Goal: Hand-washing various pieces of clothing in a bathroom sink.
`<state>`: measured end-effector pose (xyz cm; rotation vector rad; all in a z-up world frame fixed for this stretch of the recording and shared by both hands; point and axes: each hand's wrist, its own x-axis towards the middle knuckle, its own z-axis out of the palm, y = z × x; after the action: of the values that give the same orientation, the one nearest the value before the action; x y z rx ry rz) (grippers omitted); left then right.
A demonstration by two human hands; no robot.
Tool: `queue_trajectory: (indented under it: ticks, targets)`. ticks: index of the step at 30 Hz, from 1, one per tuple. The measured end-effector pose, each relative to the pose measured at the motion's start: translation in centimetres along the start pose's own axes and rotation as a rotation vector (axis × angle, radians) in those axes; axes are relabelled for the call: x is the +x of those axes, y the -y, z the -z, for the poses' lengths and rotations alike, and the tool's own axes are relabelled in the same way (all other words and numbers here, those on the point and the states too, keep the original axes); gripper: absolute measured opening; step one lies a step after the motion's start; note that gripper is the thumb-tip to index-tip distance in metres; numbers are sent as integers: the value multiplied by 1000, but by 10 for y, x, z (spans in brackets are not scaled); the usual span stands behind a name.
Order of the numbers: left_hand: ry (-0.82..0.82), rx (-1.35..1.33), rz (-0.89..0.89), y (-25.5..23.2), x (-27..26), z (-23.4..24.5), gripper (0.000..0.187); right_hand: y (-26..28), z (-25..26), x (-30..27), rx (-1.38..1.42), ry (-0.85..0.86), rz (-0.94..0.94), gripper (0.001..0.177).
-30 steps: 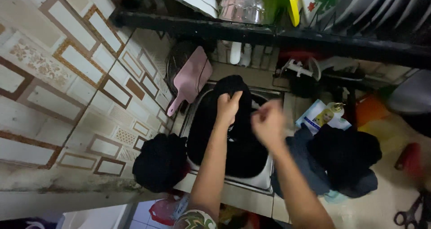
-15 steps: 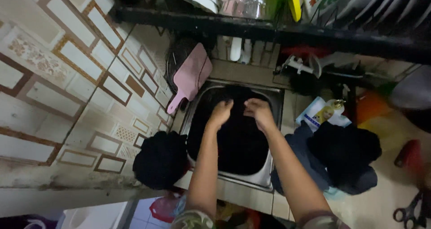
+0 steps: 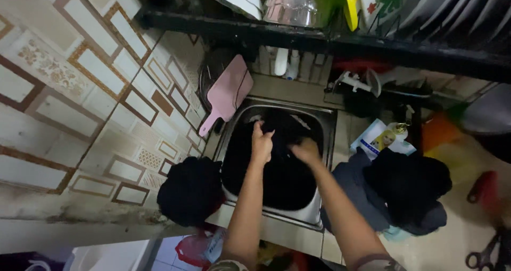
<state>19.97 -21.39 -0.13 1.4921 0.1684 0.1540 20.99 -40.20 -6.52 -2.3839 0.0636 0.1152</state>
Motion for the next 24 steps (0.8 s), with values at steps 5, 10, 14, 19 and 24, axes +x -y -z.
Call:
queue_trajectory:
  ticks: [5,10,14,19,24]
  targets:
    - [20,-270,1,-1,-2,4,45,-66,-63,37,-19,-302,22,29]
    - [-186,77,-67,-48,-17,24,53,-8,27,33,116,-174,225,27]
    - [-354,516,-695,-82,-57,9,32,71,96,-5,265,58,271,22]
    - [-27,370,-562,-86,-73,-12,32,118,142,-20,391,182,324,24]
    - [10,540,-794,-113,-67,-10,38,129,179,-34,387,309,307,22]
